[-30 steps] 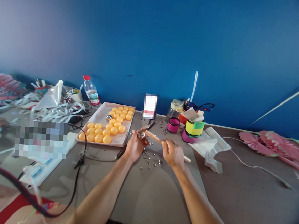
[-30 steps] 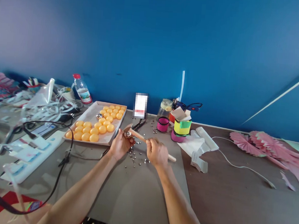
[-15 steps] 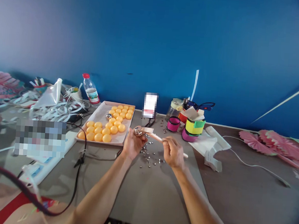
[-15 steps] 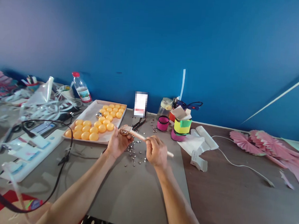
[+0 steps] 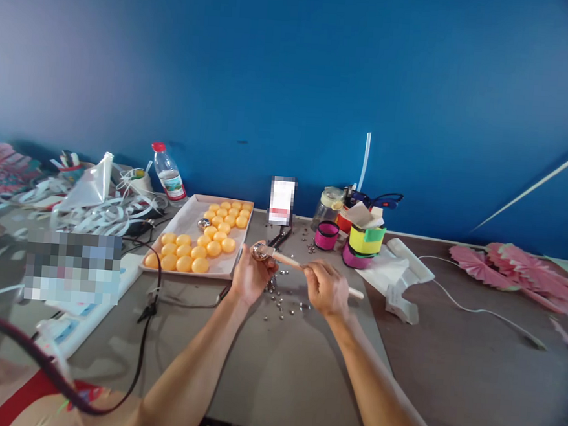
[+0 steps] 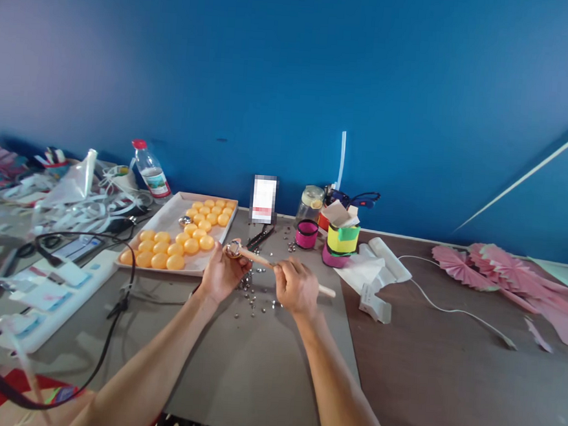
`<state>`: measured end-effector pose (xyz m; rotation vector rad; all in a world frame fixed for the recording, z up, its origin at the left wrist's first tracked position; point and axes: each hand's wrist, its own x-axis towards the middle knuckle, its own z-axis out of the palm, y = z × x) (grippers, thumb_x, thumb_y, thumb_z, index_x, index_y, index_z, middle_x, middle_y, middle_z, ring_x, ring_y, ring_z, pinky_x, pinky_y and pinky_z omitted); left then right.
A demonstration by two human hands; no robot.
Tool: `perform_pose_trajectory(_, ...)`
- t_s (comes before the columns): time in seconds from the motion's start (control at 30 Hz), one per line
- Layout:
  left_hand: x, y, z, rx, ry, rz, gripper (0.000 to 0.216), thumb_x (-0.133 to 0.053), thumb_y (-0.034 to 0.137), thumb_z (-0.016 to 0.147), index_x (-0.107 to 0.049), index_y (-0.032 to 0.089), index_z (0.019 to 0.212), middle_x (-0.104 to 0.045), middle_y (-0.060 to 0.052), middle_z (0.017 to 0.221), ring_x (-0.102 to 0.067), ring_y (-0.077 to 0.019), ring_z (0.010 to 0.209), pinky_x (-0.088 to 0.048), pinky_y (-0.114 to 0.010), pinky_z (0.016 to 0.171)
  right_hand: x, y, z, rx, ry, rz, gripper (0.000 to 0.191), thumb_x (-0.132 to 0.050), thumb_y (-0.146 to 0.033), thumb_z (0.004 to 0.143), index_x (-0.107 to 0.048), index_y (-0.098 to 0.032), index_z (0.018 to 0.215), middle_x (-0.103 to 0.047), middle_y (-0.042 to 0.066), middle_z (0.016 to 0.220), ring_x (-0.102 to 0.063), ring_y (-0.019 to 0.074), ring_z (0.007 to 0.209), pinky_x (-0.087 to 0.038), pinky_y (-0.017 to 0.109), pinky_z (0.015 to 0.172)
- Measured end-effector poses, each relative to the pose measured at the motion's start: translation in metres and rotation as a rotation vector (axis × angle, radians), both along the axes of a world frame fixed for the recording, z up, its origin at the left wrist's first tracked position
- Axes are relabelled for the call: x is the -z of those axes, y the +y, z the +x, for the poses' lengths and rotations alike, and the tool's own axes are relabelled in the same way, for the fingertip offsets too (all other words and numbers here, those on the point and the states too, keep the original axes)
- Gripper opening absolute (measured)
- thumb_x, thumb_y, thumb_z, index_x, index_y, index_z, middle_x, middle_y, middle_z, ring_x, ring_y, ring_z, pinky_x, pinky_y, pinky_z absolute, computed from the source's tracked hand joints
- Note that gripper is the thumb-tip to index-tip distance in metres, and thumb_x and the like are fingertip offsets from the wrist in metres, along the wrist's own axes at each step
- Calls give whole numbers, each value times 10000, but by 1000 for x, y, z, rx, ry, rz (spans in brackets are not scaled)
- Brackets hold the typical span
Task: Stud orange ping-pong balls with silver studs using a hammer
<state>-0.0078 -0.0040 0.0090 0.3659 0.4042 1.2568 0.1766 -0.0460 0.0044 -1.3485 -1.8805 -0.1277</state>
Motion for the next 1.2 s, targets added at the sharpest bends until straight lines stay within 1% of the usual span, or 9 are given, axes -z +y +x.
perform_pose_trajectory(0.1,-1,0,-1,3,-18,33,390,-589,562,789,-619,196,919,-614,-15,731,-532,-121,574,-486,-299,645,-3,-1,-1,-48,57,58,275,-366,-238,923,-628,-160,900,-650,96,840,-597,167,734,-445,257,677)
perform_pose_trajectory(0.27,-1,0,-2,-7,0,-37,399,-582,564,793,-619,182,901,-636,-34,768,-573,-139,636,-492,-299,660,-2,-2,-4,-60,-17,-21,250,-403,-238,914,-637,-179,849,-644,66,766,-590,159,679,-435,252,635)
perform_pose_trajectory(0.37,-1,0,-3,-10,-27,-11,397,-592,556,789,-620,185,925,-635,-27,767,-556,-130,605,-492,-306,660,0,-2,-4,-72,76,54,251,-388,-227,912,-632,-175,896,-652,83,825,-602,165,728,-457,264,673)
perform_pose_trajectory(0.43,0,1,-3,-5,-42,18,394,-607,550,781,-619,186,931,-618,-14,725,-536,-125,574,-490,-308,650,1,-1,-2,-61,114,79,257,-377,-223,917,-629,-176,895,-649,81,826,-601,161,719,-458,259,661)
perform_pose_trajectory(0.57,0,2,-3,-10,-40,6,394,-627,547,765,-614,180,907,-596,-9,687,-523,-122,564,-481,-293,623,4,2,2,-36,13,23,229,-422,-233,915,-636,-187,851,-644,51,757,-590,150,669,-432,242,619)
perform_pose_trajectory(0.67,-1,2,-3,-6,-26,-13,376,-645,526,761,-606,173,885,-598,-12,712,-512,-109,564,-475,-279,619,6,4,4,-8,88,70,230,-408,-229,920,-627,-182,874,-652,67,811,-601,160,731,-441,249,656)
perform_pose_trajectory(0.8,-1,0,-1,-6,53,27,283,-712,377,745,-589,183,909,-594,1,765,-504,-82,575,-467,-258,636,9,8,10,126,138,110,241,-394,-247,926,-619,-171,884,-643,85,857,-594,176,789,-430,263,694)
perform_pose_trajectory(0.97,-2,-4,1,7,121,107,261,-726,321,740,-570,185,900,-592,4,806,-493,-66,586,-464,-257,656,19,16,16,369,-4,-63,217,-447,-284,907,-639,-182,916,-638,65,882,-568,170,755,-375,266,701)
perform_pose_trajectory(1.2,-8,-7,3,2,161,122,327,-723,327,747,-559,214,1007,-592,20,757,-480,-60,538,-461,-268,642,21,16,18,517,-96,-267,217,-445,-296,917,-631,-189,949,-624,63,945,-554,163,761,-330,278,724)
